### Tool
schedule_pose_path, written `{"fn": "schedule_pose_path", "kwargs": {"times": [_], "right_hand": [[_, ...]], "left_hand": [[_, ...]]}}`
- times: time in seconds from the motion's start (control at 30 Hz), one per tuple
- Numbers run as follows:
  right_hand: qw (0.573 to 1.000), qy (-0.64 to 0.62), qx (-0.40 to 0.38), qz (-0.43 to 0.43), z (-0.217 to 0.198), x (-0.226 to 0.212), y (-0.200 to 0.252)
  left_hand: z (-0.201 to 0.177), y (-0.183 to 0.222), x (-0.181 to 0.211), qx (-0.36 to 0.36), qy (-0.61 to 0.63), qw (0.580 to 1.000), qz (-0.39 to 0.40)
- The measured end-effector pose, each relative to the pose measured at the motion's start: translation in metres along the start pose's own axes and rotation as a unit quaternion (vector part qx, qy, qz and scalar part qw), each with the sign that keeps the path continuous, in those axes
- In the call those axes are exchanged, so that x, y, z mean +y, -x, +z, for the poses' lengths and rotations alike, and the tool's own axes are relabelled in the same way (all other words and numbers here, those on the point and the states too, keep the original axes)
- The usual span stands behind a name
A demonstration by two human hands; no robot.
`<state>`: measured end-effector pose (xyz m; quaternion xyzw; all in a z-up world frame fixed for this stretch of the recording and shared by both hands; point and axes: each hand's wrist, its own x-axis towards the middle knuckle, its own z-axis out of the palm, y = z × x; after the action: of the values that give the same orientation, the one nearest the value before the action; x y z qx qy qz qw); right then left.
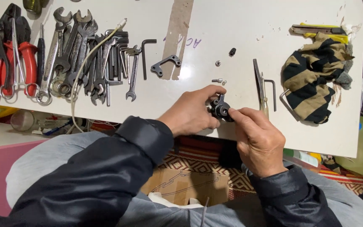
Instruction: Repairing and assembling a bicycle disc brake caliper on a workbench using various hand tools.
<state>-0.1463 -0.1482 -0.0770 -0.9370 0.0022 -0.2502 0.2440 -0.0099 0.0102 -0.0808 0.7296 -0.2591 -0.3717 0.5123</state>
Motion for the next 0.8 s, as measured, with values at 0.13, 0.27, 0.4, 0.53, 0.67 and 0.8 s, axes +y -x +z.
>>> {"fn": "schedule_pose_path", "kwargs": {"times": [0.13, 0.27, 0.4, 0.53, 0.67, 0.8], "right_hand": [[1.000, -0.002, 0.003, -0.008, 0.000, 0.001, -0.002], [1.000, -0.002, 0.001, -0.005, -0.001, 0.001, -0.002], [0.997, -0.035, -0.021, 0.058, -0.007, -0.006, -0.004], [0.988, -0.109, -0.025, 0.111, -0.012, -0.009, -0.013], [0.961, -0.188, -0.034, 0.200, -0.012, -0.001, -0.013], [0.901, -0.262, -0.045, 0.343, -0.010, 0.001, -0.013]], "left_hand": [[-0.003, -0.009, -0.003, -0.026, 0.062, 0.997, -0.035], [-0.001, -0.012, -0.004, -0.025, 0.089, 0.994, -0.056], [0.001, -0.015, -0.008, -0.028, 0.067, 0.996, -0.051], [0.000, -0.012, -0.004, -0.030, 0.078, 0.995, -0.054], [-0.003, -0.009, 0.000, -0.030, 0.082, 0.994, -0.062], [-0.005, -0.007, 0.001, -0.033, 0.070, 0.995, -0.063]]}}
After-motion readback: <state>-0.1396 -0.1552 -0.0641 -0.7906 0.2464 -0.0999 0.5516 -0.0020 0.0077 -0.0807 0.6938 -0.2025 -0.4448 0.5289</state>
